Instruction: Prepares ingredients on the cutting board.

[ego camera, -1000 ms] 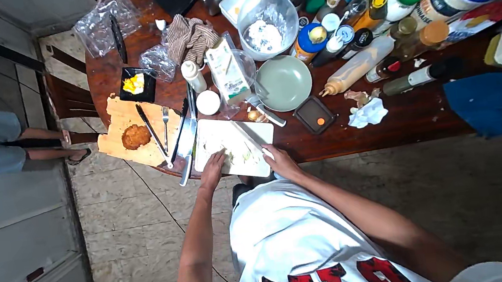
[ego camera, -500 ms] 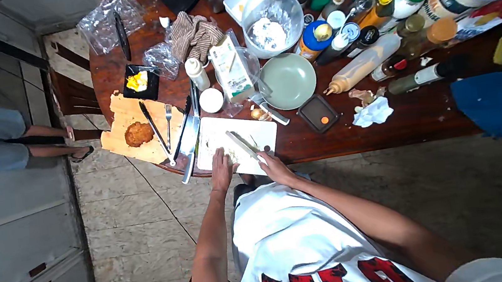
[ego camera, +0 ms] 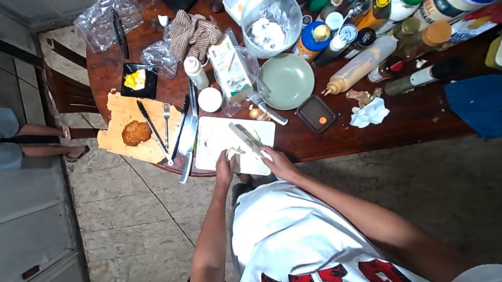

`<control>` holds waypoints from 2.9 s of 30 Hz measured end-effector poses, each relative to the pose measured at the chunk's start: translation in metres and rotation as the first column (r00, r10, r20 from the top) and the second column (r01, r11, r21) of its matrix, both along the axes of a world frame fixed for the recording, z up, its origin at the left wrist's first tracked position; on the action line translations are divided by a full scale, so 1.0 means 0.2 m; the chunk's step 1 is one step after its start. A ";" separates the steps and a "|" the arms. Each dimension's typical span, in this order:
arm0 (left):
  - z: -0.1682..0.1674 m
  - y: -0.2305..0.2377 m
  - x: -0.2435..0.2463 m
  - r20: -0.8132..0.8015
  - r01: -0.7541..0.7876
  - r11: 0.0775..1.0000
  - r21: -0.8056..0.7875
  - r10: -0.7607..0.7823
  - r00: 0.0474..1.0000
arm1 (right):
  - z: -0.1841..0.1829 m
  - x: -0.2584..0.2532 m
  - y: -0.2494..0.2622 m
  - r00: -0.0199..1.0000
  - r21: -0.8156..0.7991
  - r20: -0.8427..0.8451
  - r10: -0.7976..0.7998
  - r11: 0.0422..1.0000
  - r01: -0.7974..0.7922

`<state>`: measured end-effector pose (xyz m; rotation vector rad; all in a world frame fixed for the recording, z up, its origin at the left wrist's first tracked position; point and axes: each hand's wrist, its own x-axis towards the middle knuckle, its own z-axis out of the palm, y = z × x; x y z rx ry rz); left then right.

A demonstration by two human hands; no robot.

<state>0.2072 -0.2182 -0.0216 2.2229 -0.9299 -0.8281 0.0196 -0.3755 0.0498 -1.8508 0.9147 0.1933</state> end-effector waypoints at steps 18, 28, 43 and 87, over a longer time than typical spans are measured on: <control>-0.09 -0.01 -0.04 0.257 0.039 0.996 -0.076 -0.018 0.966 | -0.04 0.01 0.04 0.982 0.097 -0.086 0.166 0.983 -0.157; -0.16 0.08 -0.05 0.422 0.287 0.958 -0.031 -0.247 0.872 | 0.01 0.03 0.06 0.959 0.106 -0.180 0.218 0.974 -0.202; -0.14 0.08 0.02 0.475 0.514 0.856 0.054 -0.475 0.741 | 0.02 0.17 0.14 0.863 -0.051 -0.401 0.307 0.933 -0.356; -0.16 0.02 0.02 0.410 0.454 0.891 0.013 -0.419 0.810 | -0.03 0.25 0.06 0.875 -0.050 -0.316 0.366 0.915 -0.401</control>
